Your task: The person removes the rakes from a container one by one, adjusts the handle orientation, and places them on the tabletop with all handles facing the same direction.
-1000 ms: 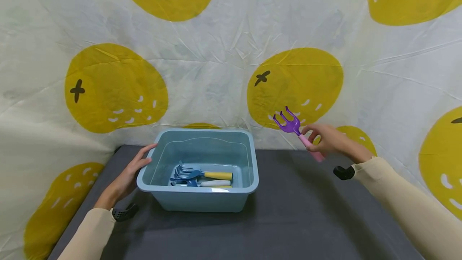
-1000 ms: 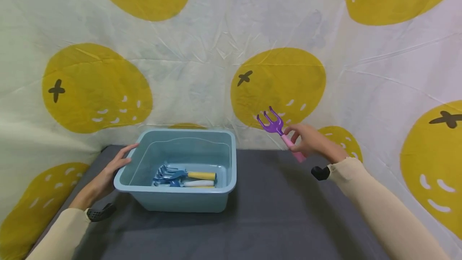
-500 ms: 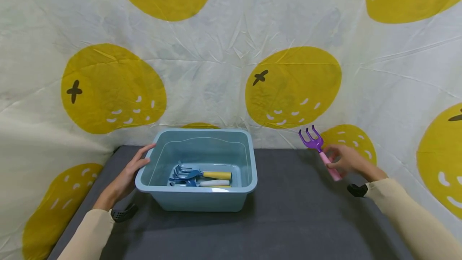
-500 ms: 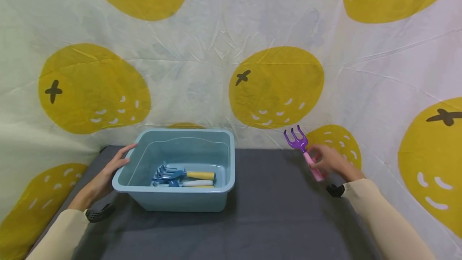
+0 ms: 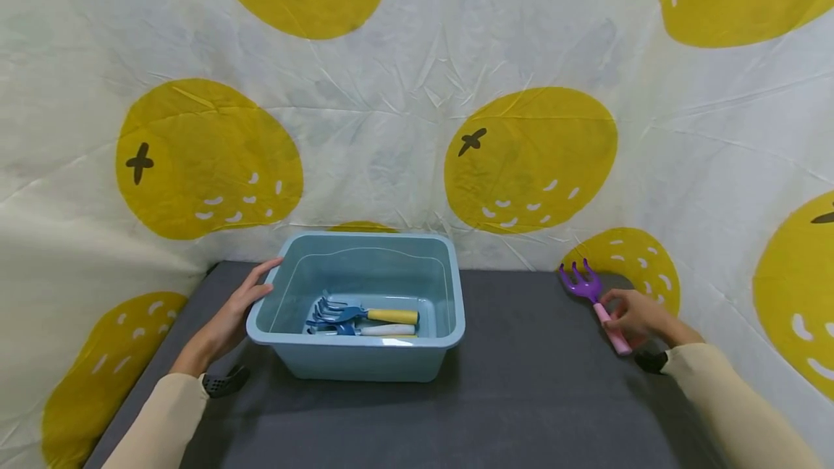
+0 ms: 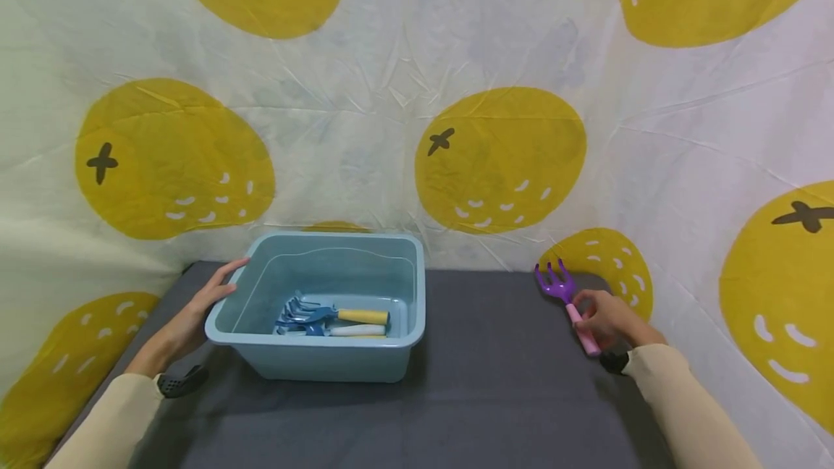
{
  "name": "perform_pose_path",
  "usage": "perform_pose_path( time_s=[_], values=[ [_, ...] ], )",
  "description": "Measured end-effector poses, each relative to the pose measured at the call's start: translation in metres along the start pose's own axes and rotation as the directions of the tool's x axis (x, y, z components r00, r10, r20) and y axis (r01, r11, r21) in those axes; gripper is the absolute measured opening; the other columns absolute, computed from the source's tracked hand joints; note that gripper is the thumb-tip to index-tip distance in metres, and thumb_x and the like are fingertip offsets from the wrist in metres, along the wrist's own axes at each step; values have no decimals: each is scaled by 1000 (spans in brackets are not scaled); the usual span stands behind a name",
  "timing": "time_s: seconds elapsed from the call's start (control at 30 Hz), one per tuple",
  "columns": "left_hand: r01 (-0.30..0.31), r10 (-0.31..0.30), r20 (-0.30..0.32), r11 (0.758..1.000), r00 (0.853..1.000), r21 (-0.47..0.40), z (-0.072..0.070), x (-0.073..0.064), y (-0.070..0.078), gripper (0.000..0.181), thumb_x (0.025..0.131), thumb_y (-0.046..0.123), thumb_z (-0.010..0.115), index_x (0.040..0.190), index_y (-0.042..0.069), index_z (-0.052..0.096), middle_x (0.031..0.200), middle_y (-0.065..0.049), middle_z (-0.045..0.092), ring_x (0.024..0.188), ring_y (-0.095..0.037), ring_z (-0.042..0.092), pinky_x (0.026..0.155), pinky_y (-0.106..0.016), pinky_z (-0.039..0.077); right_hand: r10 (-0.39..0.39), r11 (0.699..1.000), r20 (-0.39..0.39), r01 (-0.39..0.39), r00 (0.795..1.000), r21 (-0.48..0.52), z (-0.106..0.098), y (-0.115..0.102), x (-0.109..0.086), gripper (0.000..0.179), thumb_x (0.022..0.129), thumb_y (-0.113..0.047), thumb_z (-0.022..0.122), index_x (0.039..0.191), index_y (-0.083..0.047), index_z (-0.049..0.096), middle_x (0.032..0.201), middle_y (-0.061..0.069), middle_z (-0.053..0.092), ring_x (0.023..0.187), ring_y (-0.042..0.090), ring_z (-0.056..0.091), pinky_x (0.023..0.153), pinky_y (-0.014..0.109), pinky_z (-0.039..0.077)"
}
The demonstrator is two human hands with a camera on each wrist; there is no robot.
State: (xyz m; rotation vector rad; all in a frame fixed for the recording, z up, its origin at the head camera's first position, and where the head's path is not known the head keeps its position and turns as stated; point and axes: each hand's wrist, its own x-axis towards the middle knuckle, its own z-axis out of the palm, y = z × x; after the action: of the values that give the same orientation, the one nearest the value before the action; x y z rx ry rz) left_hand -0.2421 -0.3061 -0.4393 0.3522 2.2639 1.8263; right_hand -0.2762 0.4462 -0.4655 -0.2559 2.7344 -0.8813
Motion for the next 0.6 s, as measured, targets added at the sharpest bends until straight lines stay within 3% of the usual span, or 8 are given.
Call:
perform_pose_path(
  time_s=[0.17,0.6],
  values=[
    [1,-1,-5,1000,1000,-6,-1,1,-2,60,110,37,39,164,27,14,166,-14,8,138,-45,31,96,-41,45,45,999,29,-45,999,25,2,7,-1,45,91,-7,75,127,11,54,88,11,64,67,26,66,56,45,58],
    [12,-11,-26,1000,1000,22,1,1,-2,60,110,38,39,164,27,15,165,-12,7,137,-44,30,99,-49,43,54,998,59,-55,997,16,0,8,-2,43,93,-5,72,128,12,54,96,18,66,77,27,66,58,46,59]
  ],
)
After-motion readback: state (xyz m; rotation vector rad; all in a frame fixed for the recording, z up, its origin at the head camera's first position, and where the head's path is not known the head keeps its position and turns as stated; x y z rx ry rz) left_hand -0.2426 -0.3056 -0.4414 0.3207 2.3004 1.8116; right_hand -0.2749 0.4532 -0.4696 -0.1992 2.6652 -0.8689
